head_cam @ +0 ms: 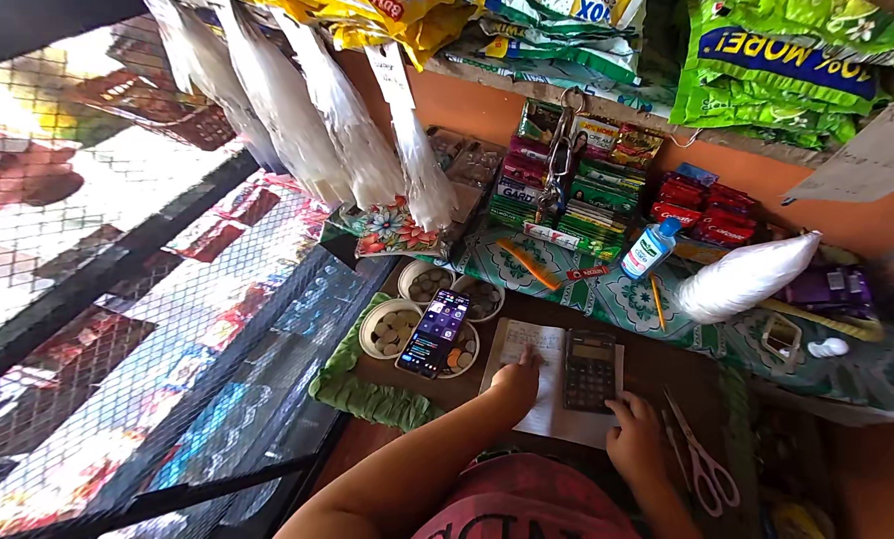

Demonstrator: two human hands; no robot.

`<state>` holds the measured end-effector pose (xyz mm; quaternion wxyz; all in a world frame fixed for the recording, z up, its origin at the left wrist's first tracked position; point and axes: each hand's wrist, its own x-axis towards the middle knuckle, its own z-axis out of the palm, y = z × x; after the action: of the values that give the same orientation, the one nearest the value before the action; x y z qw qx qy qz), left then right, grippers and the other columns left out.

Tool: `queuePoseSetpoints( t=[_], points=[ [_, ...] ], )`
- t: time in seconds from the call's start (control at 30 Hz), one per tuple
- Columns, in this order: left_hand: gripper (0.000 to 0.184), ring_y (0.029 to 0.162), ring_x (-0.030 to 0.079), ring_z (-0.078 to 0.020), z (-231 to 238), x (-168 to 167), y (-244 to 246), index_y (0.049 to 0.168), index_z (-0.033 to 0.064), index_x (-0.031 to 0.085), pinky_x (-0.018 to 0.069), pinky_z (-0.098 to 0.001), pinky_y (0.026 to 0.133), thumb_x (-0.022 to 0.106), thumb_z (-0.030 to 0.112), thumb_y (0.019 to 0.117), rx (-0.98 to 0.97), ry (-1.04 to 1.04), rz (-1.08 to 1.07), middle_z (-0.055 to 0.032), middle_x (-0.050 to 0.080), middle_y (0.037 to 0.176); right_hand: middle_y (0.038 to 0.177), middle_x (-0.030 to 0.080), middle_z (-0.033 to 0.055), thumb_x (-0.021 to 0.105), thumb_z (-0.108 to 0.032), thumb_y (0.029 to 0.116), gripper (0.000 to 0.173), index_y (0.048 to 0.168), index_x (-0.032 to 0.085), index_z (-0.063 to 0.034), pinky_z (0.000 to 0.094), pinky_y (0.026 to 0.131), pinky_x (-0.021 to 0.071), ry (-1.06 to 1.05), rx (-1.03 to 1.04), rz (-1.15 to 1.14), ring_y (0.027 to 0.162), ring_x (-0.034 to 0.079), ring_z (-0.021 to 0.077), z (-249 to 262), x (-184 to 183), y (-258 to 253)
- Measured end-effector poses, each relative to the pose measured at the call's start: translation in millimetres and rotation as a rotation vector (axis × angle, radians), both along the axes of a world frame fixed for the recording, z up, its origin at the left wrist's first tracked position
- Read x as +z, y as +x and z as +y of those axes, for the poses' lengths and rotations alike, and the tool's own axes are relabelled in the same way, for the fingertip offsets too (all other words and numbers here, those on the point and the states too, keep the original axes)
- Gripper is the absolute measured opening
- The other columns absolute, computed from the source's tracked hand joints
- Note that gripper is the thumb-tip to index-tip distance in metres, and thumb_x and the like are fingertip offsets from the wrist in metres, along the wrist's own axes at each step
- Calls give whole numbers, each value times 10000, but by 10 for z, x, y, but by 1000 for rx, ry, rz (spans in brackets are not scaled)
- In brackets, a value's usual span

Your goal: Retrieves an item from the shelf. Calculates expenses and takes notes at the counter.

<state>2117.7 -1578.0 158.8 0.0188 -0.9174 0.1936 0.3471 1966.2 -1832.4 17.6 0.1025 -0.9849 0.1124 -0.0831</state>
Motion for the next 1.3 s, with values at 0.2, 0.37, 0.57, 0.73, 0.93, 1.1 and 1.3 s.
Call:
queuePoseSetpoints(
  t=[0.2, 0.37, 0.57, 0.73, 0.93, 1.1, 1.3],
  points=[
    [910, 1027, 677, -453, -7, -19, 4, 1632, 140, 229, 590, -581, 795, 733, 214, 878, 1, 9, -2, -112, 8, 1727, 1566, 422, -50, 738, -207, 706, 505, 1157, 712, -432, 579, 1089, 410, -8, 64, 42, 1424, 397, 264, 253, 160, 157],
    [910, 1024, 677, -449, 0, -25, 6, 1630, 147, 235, 589, -581, 790, 732, 215, 870, -3, 13, -5, -106, 7, 1728, 1602, 371, 1, 764, -172, 698, 628, 1263, 674, -433, 595, 1064, 436, -1, -10, 47, 1402, 421, 305, 333, 253, 366],
    [906, 1013, 677, -459, 26, -42, 0, 1627, 151, 252, 591, -597, 772, 743, 232, 870, -15, -1, -14, -108, 38, 1726, 1571, 416, 5, 783, -155, 701, 583, 1219, 700, -409, 575, 1073, 452, 53, -72, 57, 1385, 449, 308, 269, 272, 354],
    [918, 1016, 676, -454, 19, -20, 1, 1630, 165, 245, 588, -595, 774, 749, 273, 870, -8, 15, -7, -100, 34, 1728, 1508, 482, -10, 746, -191, 753, 337, 1046, 755, -359, 537, 1088, 450, -18, -82, 31, 1377, 452, 276, 54, 41, 128],
    [948, 1004, 678, -446, -7, -20, -1, 1631, 180, 246, 590, -588, 764, 766, 300, 847, 0, 29, -15, -99, 37, 1727, 1589, 390, -31, 753, -182, 707, 540, 1186, 704, -427, 583, 1108, 404, 35, 28, 24, 1437, 378, 290, 314, 220, 203],
    [946, 1012, 677, -449, 12, -44, 6, 1630, 187, 248, 589, -584, 777, 768, 299, 847, 3, 15, -15, -93, 42, 1728, 1603, 378, -43, 756, -200, 707, 530, 1176, 708, -442, 646, 1099, 368, -10, 69, 78, 1463, 343, 311, 502, 303, 321],
    [993, 1015, 677, -452, -1, -52, 8, 1634, 198, 236, 590, -586, 779, 789, 368, 828, -5, 32, -15, -96, 30, 1728, 1589, 400, -24, 765, -200, 706, 514, 1161, 726, -436, 634, 1068, 399, -44, 9, 85, 1435, 378, 316, 320, 280, 410]
  ],
)
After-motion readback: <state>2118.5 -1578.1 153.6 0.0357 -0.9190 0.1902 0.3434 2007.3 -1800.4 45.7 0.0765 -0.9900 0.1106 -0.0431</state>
